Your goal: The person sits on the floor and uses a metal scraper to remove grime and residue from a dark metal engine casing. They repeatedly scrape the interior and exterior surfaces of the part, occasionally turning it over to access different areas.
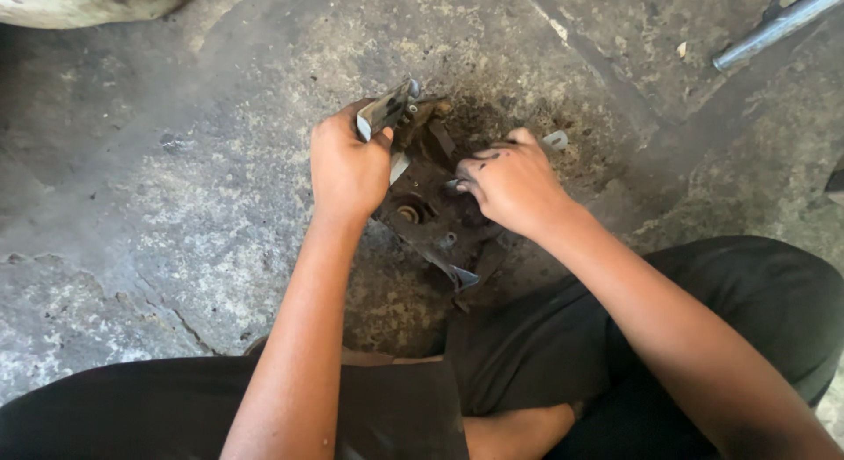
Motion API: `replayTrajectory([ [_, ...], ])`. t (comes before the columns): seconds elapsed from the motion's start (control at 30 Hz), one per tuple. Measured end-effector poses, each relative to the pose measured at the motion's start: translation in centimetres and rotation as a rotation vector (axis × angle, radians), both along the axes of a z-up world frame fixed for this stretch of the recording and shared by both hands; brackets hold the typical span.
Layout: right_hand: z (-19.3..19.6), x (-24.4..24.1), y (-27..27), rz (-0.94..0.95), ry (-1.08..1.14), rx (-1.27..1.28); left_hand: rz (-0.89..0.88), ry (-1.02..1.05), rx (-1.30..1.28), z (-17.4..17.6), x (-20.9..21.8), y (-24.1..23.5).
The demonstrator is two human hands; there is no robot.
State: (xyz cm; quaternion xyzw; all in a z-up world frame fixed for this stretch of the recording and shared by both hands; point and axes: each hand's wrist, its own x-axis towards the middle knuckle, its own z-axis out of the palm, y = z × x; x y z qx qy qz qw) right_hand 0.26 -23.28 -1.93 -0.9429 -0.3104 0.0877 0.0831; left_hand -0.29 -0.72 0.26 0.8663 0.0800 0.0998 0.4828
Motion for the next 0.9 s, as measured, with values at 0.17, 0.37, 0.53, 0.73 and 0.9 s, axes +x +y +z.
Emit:
replayTrajectory([
  [0.17,0.7,-0.4,1.6,0.019,-0.083,-0.004,0.018,-0.03,0.002,0.0,0.1,-0.2],
  [0.37,1.3,-1.0,3.7,0.178,-0.076,0.021,0.133,-0.013,-0.093,0.0,-0.1,-1.3],
  [0.53,2.0,-0.5,-0.2,-0.012,-0.102,0.304,0.078,-0.064,-0.127,-0.7,0.2,-0.2],
  [0.73,3.5,1.1,-5.2,-0.194,-0.294,0.205,0.01,-0.108,-0.479,-2.6,0.5,0.4],
  [0.9,4.5,4.2,-9.1,-0.365,-0.527,0.274,0.052,-0.104,-0.785,-2.3,0.6,1.0],
])
